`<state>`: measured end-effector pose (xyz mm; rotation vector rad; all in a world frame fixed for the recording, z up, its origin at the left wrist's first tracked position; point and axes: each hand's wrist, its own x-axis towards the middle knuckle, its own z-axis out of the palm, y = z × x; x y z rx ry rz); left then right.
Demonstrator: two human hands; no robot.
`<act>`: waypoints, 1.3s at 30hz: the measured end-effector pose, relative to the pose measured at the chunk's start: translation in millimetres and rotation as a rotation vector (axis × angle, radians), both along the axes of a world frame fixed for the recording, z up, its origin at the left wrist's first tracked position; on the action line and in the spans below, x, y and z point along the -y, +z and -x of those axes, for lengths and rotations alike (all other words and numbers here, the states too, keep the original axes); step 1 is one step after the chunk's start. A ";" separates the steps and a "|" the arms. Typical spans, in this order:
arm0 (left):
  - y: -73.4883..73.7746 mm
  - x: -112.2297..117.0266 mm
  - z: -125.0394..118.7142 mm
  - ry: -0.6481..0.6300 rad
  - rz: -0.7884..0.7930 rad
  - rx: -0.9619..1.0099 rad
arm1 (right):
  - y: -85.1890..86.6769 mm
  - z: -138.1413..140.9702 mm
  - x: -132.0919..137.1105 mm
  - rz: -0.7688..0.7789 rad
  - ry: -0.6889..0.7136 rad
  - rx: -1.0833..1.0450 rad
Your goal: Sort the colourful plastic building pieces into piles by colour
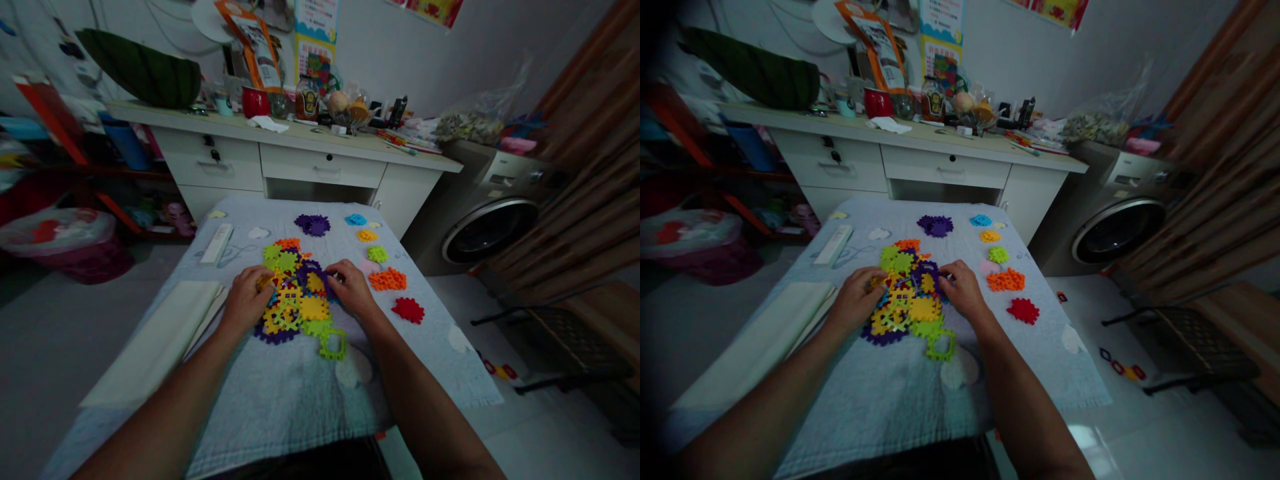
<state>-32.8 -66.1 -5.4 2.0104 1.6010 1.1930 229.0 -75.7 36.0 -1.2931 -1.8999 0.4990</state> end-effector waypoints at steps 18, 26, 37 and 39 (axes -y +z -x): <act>-0.2 0.0 -0.2 0.010 0.005 -0.002 | -7.4 1.9 -2.2 0.152 -0.060 -0.109; -0.6 -0.7 -0.6 0.011 0.005 -0.010 | -9.4 2.9 -1.8 0.161 -0.039 -0.108; -1.3 0.3 -0.5 0.009 -0.013 -0.018 | -7.8 3.9 -0.2 0.169 -0.057 -0.136; -2.2 -0.1 -0.2 0.005 -0.014 -0.018 | -8.0 3.7 0.2 0.165 -0.055 -0.135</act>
